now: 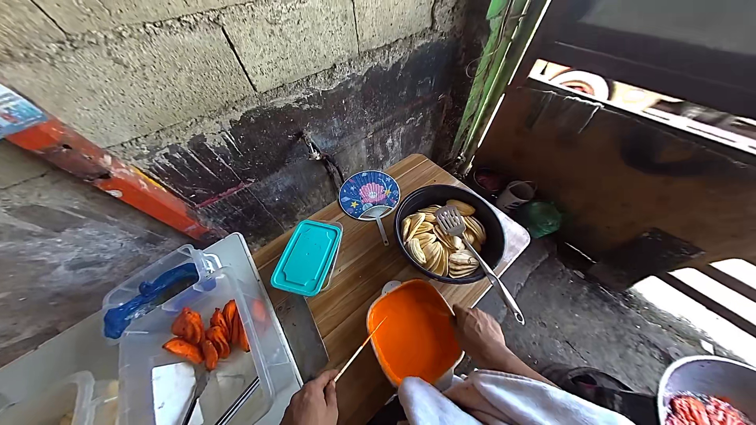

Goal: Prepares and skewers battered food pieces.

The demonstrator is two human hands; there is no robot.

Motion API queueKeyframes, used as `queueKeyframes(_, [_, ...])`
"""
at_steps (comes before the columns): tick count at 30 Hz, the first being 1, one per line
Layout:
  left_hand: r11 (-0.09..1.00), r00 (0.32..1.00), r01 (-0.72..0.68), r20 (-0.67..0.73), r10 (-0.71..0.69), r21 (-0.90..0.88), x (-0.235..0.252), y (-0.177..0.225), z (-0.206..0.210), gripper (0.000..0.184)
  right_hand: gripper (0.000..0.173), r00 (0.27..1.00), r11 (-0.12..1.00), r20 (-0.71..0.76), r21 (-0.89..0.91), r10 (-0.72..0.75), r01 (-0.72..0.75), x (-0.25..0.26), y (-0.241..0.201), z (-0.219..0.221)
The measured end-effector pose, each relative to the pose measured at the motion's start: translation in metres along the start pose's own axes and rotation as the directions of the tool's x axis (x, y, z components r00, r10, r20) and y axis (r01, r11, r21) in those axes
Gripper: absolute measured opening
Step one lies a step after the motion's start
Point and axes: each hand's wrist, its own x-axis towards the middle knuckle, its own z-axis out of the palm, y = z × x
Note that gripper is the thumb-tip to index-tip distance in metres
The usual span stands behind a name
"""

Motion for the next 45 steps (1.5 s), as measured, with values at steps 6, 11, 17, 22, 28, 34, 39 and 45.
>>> queueKeyframes(6, [1.000,1.000,0.026,0.006,-0.026,-0.005,-0.003,0.007,0.000,0.036,0.044,0.997,0.993,0.077,0.112,-0.031,0.022,-0.003,0.015,0.029])
queueKeyframes(11, [1.000,1.000,0.012,0.019,-0.013,0.013,-0.002,0.005,0.002,0.037,0.043,0.976,0.993,0.188,0.076,-0.106,0.093,-0.011,0.015,0.033])
queueKeyframes(17, [0.999,1.000,0.031,0.003,-0.031,0.015,-0.002,0.015,-0.001,0.036,0.041,0.998,0.999,0.056,0.029,-0.036,0.034,-0.009,0.009,0.029])
queueKeyframes(22, [0.999,1.000,-0.007,0.022,0.006,0.047,0.002,0.021,0.003,0.036,0.035,0.929,0.914,0.076,-0.167,-0.362,0.370,-0.006,0.000,0.003])
queueKeyframes(28, [0.995,1.000,-0.011,-0.009,0.012,0.097,0.005,0.027,-0.004,0.036,0.031,0.886,0.860,-0.111,-0.320,-0.451,0.398,0.008,-0.041,-0.045])
queueKeyframes(34, [0.999,0.999,-0.013,-0.032,0.015,0.048,0.000,0.027,-0.004,0.036,0.029,0.927,0.803,0.001,-0.501,-0.374,0.324,0.010,-0.067,-0.045])
queueKeyframes(39, [0.999,1.000,-0.007,0.013,0.007,0.033,-0.009,0.013,0.007,0.036,0.030,0.969,0.808,0.113,-0.536,-0.221,0.246,-0.011,-0.075,-0.045])
queueKeyframes(45, [1.000,1.000,-0.004,-0.019,0.004,-0.001,-0.010,-0.004,0.015,0.036,0.029,0.970,0.893,0.214,-0.406,-0.113,0.194,-0.018,-0.066,-0.038])
